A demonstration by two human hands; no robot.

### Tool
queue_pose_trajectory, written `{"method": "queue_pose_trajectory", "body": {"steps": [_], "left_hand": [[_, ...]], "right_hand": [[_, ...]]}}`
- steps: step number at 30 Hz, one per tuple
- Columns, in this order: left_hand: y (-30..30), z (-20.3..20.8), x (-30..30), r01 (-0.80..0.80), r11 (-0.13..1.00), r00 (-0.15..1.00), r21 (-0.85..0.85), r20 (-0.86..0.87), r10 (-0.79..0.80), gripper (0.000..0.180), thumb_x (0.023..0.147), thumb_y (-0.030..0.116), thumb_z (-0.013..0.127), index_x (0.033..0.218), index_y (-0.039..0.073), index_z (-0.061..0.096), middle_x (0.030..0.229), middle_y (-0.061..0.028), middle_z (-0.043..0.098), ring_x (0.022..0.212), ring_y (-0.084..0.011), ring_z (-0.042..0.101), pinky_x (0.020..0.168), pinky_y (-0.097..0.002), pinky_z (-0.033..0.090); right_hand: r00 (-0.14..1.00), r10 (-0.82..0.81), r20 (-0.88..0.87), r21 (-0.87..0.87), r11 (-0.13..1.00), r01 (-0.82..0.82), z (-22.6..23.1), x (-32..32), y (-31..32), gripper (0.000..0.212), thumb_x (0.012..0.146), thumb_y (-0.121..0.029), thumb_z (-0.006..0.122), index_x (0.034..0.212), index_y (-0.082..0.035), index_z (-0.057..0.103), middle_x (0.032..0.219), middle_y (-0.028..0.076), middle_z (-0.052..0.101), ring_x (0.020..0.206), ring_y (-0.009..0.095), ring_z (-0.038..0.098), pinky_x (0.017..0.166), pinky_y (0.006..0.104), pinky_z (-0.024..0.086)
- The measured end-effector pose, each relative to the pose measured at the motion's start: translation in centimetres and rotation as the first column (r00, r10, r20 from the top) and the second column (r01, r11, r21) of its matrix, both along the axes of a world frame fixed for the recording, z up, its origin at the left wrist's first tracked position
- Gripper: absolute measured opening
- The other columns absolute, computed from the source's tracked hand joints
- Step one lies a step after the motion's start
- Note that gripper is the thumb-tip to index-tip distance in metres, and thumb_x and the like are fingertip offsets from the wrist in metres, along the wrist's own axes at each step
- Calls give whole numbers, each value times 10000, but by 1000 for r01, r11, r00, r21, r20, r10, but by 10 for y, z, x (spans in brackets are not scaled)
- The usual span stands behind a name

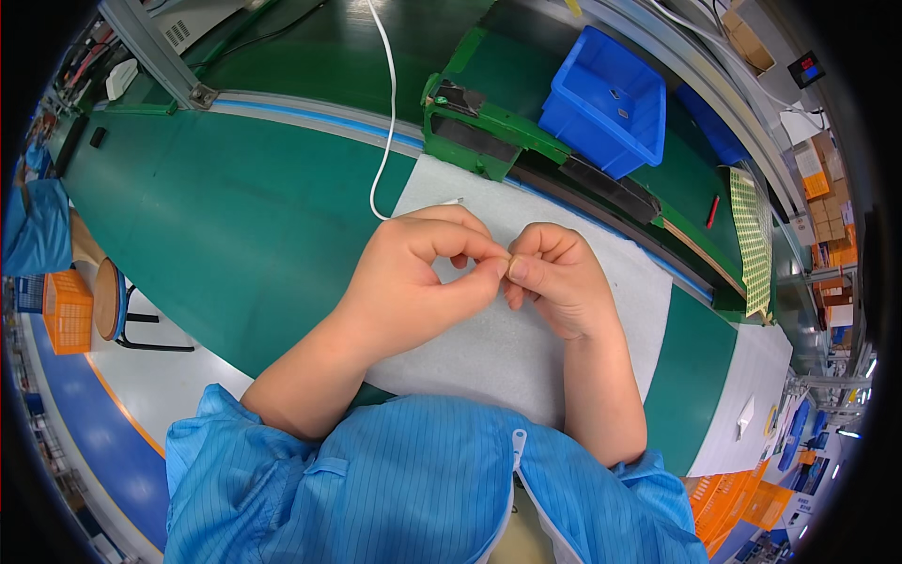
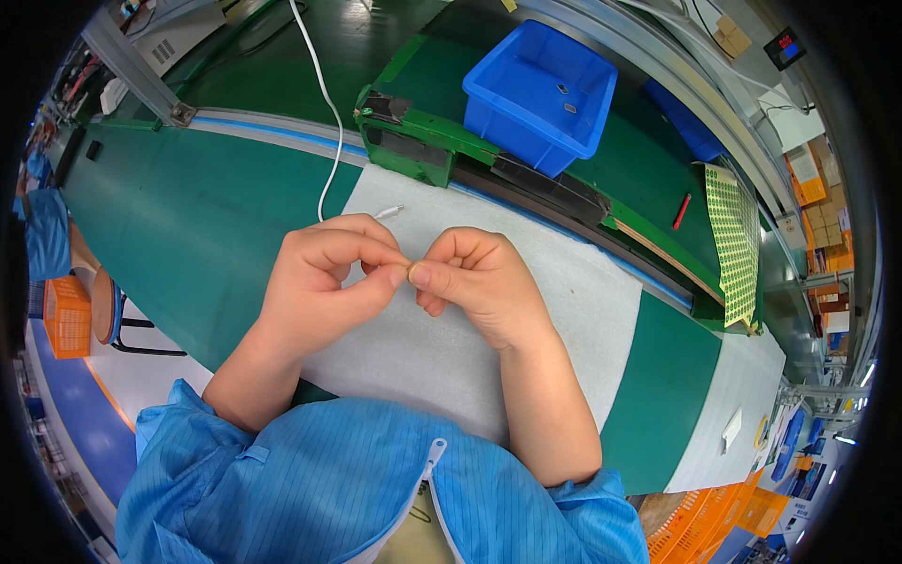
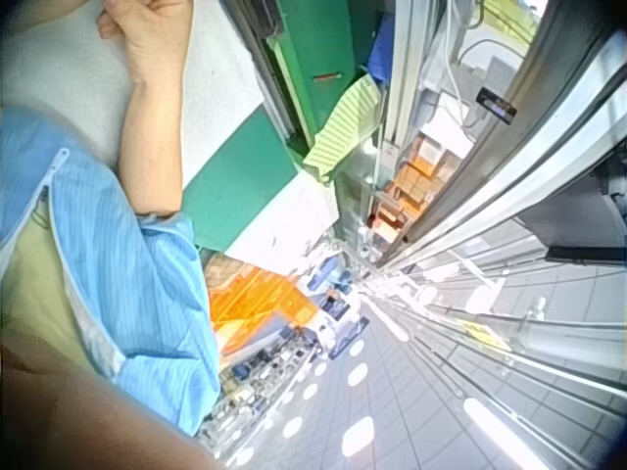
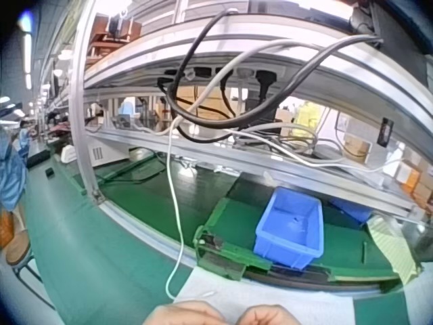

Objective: The person assembles small electronic components by attaching an electronic connector to a cable, then placing the connected cable into a white housing. This is done by hand, using a small screwdriver to secure the components.

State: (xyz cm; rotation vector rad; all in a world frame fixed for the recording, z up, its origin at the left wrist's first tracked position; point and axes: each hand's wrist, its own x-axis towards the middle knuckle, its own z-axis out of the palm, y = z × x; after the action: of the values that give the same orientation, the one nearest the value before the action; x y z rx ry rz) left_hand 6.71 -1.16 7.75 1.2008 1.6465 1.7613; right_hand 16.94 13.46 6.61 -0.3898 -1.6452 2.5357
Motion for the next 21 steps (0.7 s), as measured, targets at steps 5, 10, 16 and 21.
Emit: {"method": "queue_pose_trajectory", "body": {"steps": [5,10,16,21], "left_hand": [[0,2,1,-20,999,999,-26,-41,19,74,717,-59,566,760,-19,610,778,-61,587,703,-111,524,622,-235,394],[4,-2,2,-50,998,998,-23,-31,49,62,719,-64,557,754,-24,590,769,-62,580,696,-111,512,623,-240,395],[3,-1,2,-9,999,1000,41,10,9,82,736,-58,565,798,-28,609,778,-69,584,717,-124,531,637,-243,407],[3,-1,0,-2,1000,1000,20,-11,3,88,737,-54,574,806,-27,621,788,-74,588,730,-127,541,644,-241,418]], "right_hand": [[1000,-1,6,10,1000,1,-1,0,0,147,748,-125,682,710,-30,576,622,63,603,540,96,552,498,202,440],[1000,-16,6,-17,1000,17,-3,-1,-3,141,751,-117,677,712,-29,574,626,65,604,540,98,552,498,203,441],[999,-25,-32,-65,998,23,-2,0,-1,131,762,-114,667,721,-31,574,635,65,607,542,99,556,503,204,448],[999,-19,-32,-53,998,17,-5,0,0,134,764,-122,669,726,-34,574,635,64,606,544,98,556,504,203,448]]}}
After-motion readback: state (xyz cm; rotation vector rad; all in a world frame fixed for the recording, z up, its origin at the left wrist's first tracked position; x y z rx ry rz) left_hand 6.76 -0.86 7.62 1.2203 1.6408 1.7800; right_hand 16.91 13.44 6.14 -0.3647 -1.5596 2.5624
